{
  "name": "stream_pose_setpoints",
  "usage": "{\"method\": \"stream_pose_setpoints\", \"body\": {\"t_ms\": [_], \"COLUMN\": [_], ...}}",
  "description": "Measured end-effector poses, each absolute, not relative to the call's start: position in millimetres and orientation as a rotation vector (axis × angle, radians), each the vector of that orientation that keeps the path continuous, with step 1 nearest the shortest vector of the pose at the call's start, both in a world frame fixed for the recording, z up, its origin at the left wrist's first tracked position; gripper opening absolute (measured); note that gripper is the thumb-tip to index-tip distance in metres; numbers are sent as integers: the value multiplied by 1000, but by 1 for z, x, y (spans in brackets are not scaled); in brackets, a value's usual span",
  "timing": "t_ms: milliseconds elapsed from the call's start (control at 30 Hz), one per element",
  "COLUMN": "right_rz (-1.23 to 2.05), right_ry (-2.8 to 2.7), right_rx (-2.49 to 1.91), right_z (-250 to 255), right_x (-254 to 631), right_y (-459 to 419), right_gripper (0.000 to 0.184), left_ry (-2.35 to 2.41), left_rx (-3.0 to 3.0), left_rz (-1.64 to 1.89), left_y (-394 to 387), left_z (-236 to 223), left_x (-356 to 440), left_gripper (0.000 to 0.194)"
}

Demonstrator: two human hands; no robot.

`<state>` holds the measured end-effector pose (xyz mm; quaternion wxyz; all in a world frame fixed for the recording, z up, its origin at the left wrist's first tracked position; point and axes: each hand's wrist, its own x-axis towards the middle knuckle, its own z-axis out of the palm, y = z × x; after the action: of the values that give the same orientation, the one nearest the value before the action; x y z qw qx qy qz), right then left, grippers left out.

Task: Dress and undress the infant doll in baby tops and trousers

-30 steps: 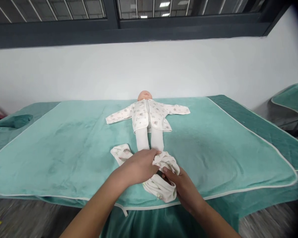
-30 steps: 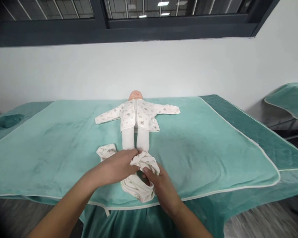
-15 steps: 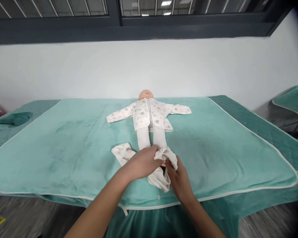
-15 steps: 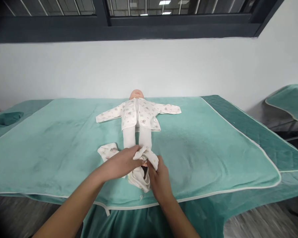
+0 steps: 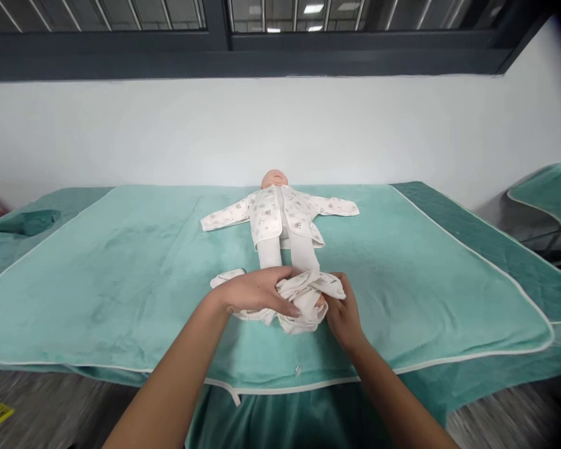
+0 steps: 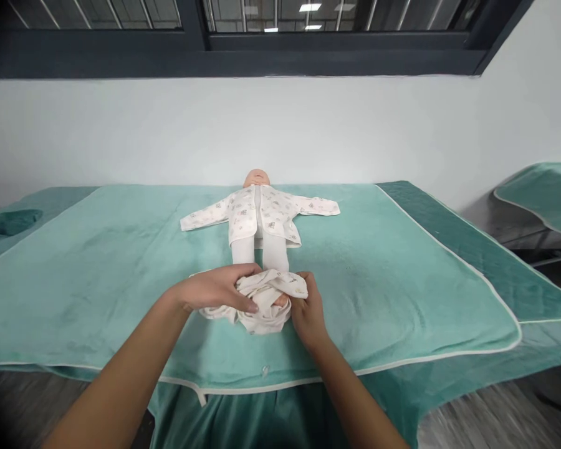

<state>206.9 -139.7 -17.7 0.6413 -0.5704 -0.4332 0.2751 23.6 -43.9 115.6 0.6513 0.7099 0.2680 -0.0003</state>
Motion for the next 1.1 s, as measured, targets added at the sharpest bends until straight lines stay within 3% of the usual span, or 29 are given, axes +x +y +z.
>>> {"method": "stream_pose_setpoints", "body": {"t_ms": [367, 633, 767, 933, 1100], "right_rz": [904, 829, 1005, 1252, 1218], "right_ry": [-775, -872, -734, -657, -696], "right_rx": [-1167, -1160, -1005, -813, -879], "right_z": [-13, -10, 1, 9, 5], "right_x": [214, 235, 241, 247, 256], "right_y": [-129, -106, -82, -54, -41], "right_gripper": [29, 20, 26, 37, 26], "left_ry": [791, 782, 722, 720, 684], "left_rx": [1964, 1577, 1228, 1170, 1194], "left_rz": [451, 625, 651, 753, 815], "left_y": [-27, -22, -4, 16, 14], "left_z": [111, 97, 96, 94, 88], "left_x": [48, 48, 48, 53, 48], "left_gripper": [13, 29, 39, 32, 25]}}
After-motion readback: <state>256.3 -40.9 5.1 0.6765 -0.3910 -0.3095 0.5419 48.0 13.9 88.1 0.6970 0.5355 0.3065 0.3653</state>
